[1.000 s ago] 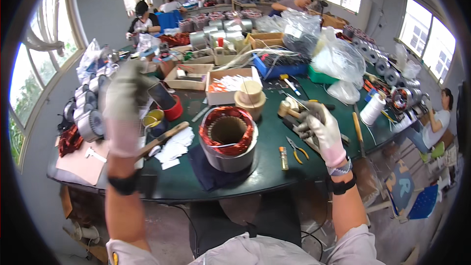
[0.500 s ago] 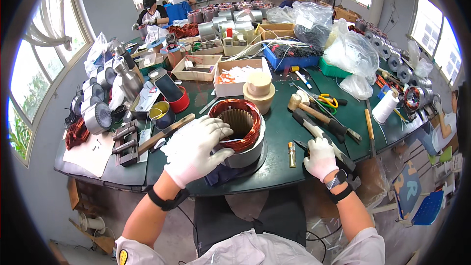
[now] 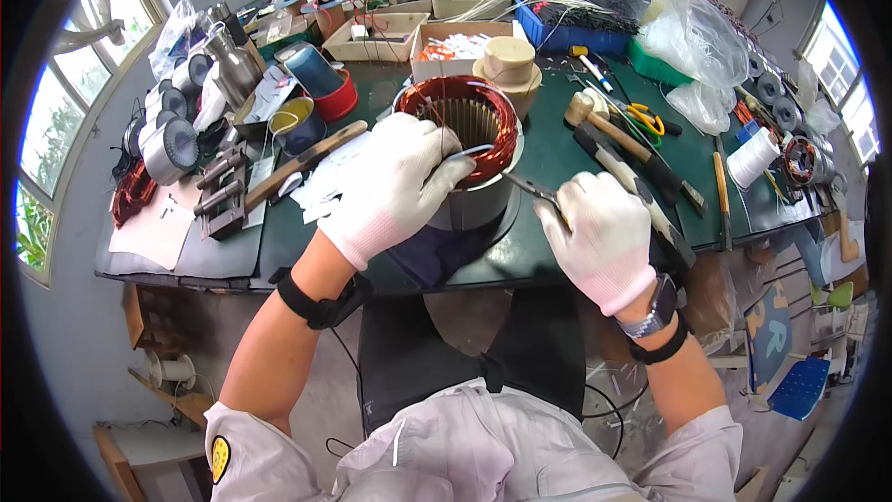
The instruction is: Manually assembling and hammering components of an electric motor stator/rotor on a cluttered workbench.
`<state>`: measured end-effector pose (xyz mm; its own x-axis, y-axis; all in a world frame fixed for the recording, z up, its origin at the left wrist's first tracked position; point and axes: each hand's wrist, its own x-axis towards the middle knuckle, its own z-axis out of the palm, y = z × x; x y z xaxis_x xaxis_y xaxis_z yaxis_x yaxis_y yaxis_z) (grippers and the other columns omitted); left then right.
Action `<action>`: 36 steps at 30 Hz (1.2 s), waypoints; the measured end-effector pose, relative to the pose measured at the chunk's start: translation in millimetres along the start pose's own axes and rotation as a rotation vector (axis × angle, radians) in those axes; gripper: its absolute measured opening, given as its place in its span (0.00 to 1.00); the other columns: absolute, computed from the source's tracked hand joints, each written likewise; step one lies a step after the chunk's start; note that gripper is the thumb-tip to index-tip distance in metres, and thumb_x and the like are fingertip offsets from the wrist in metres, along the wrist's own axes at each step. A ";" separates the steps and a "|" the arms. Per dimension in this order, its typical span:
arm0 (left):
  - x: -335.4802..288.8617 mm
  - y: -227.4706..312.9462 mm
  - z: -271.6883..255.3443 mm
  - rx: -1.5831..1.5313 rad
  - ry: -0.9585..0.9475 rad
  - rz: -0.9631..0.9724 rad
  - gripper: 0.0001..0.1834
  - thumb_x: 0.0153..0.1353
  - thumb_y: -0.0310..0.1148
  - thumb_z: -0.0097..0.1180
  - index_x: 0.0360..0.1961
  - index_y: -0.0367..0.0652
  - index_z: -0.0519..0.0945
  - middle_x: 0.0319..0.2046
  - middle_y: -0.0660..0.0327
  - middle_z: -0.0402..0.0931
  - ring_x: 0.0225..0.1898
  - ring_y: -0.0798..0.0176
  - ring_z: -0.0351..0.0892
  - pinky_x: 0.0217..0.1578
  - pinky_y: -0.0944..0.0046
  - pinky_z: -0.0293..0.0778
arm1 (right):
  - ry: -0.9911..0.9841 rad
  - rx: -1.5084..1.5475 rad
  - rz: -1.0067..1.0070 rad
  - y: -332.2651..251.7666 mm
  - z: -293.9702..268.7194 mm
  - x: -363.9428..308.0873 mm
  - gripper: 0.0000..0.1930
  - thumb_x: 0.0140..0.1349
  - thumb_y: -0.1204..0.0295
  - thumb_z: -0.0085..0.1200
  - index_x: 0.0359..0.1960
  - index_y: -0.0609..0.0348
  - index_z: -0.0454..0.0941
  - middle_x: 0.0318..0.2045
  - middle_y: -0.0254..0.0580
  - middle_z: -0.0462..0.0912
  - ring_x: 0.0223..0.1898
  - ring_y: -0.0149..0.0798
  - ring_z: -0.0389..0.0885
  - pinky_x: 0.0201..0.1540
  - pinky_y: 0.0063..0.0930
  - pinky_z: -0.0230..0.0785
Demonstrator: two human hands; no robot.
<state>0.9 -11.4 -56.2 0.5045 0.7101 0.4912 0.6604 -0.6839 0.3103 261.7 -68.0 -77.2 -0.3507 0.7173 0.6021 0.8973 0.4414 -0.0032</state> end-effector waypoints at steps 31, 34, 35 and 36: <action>-6.6 -18.7 29.5 -0.109 0.253 0.105 0.05 0.68 0.27 0.57 0.37 0.38 0.84 0.37 0.55 0.81 0.45 0.45 0.76 0.53 0.50 0.71 | -0.134 -0.241 -0.160 -42.3 -17.4 10.5 0.11 0.62 0.64 0.63 0.26 0.53 0.78 0.25 0.38 0.76 0.34 0.42 0.81 0.29 0.40 0.71; -4.7 -19.0 31.2 -0.145 0.272 0.123 0.05 0.67 0.27 0.57 0.36 0.39 0.83 0.38 0.56 0.81 0.45 0.46 0.76 0.53 0.50 0.71 | -0.131 -0.215 -0.168 -51.8 -11.0 18.0 0.11 0.62 0.64 0.63 0.26 0.53 0.78 0.25 0.38 0.76 0.33 0.42 0.81 0.29 0.41 0.70; -5.2 -19.4 32.1 -0.150 0.270 0.125 0.05 0.67 0.27 0.57 0.36 0.39 0.83 0.38 0.56 0.81 0.45 0.46 0.76 0.53 0.50 0.71 | -0.125 -0.225 -0.181 -54.1 -9.0 20.1 0.11 0.62 0.63 0.64 0.26 0.52 0.78 0.25 0.38 0.76 0.33 0.42 0.81 0.29 0.41 0.70; -6.5 -21.0 31.0 -0.128 0.268 0.133 0.04 0.67 0.27 0.57 0.36 0.39 0.83 0.38 0.56 0.81 0.45 0.46 0.76 0.53 0.50 0.71 | -0.142 -0.224 -0.176 -56.2 -10.5 21.2 0.11 0.61 0.63 0.64 0.25 0.51 0.78 0.26 0.36 0.76 0.33 0.42 0.80 0.30 0.41 0.70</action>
<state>0.9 3.5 -91.1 0.4059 0.5554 0.7258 0.5143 -0.7953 0.3209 206.7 -83.3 -55.8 -0.5254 0.7158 0.4599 0.8508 0.4471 0.2761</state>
